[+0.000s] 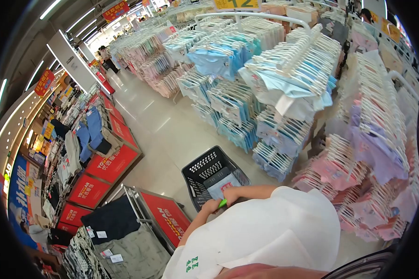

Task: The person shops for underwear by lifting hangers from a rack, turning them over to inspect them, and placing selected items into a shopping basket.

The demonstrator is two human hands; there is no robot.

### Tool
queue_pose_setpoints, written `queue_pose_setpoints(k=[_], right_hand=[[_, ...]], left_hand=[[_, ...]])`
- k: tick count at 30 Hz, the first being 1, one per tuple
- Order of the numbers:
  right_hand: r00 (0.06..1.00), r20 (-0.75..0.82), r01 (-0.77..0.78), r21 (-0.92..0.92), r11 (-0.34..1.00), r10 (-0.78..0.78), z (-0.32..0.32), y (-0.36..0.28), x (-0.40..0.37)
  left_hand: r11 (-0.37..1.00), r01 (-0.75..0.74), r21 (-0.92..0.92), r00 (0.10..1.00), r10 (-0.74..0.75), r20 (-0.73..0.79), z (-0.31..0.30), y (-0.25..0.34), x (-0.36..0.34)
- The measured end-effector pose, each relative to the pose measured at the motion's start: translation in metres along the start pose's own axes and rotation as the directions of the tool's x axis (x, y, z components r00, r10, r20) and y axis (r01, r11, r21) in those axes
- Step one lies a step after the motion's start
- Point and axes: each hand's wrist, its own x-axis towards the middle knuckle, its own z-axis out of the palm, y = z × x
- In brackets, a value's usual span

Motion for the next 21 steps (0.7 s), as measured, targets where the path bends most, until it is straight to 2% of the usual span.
queue_pose_setpoints(k=[4, 6, 8, 10, 11, 12, 13, 15, 16, 18, 21], right_hand=[[1.000, -0.014, -0.019, 0.107, 0.994, 0.020, -0.023, 0.027, 0.040], [1.000, 0.014, -0.018, 0.133, 0.991, 0.017, -0.035, 0.041, 0.062], [0.999, 0.034, -0.021, 0.158, 0.987, 0.016, -0.049, 0.057, 0.088], [0.994, 0.108, -0.030, 0.186, 0.982, 0.010, -0.060, 0.078, 0.117], [0.994, 0.105, -0.036, 0.191, 0.981, 0.016, -0.070, 0.083, 0.127], [0.999, 0.030, -0.043, 0.155, 0.987, 0.039, -0.083, 0.085, 0.132], [0.997, -0.042, -0.054, 0.119, 0.991, 0.060, -0.095, 0.087, 0.135], [0.994, -0.061, -0.081, 0.114, 0.990, 0.088, -0.119, 0.090, 0.143], [0.990, -0.091, -0.095, 0.108, 0.990, 0.105, -0.130, 0.092, 0.151], [0.993, -0.072, -0.088, 0.127, 0.988, 0.098, -0.149, 0.105, 0.172], [0.990, -0.065, -0.116, 0.116, 0.986, 0.125, -0.173, 0.116, 0.192]], left_hand=[[0.997, 0.058, 0.051, 0.998, -0.058, 0.009, -0.044, 0.008, 0.029], [0.995, 0.079, 0.062, 0.996, -0.082, 0.032, -0.057, -0.009, 0.051], [0.968, -0.238, 0.085, 0.971, 0.240, -0.008, -0.061, -0.053, 0.097], [0.979, -0.189, 0.079, 0.982, 0.186, 0.039, -0.086, -0.052, 0.117], [0.998, -0.055, 0.044, 0.998, 0.054, 0.034, -0.113, -0.020, 0.106], [0.997, 0.076, 0.007, 0.997, -0.076, 0.033, -0.135, -0.002, 0.103], [0.998, 0.069, 0.005, 0.997, -0.069, 0.041, -0.145, -0.010, 0.118], [0.996, 0.086, -0.039, 0.983, -0.079, 0.163, -0.158, -0.034, 0.151], [0.996, 0.083, -0.038, 0.982, -0.075, 0.171, -0.164, -0.042, 0.163], [0.985, 0.120, -0.125, 0.970, -0.090, 0.224, -0.184, -0.052, 0.194], [0.991, 0.106, -0.081, 0.972, -0.087, 0.218, -0.216, -0.052, 0.213]])
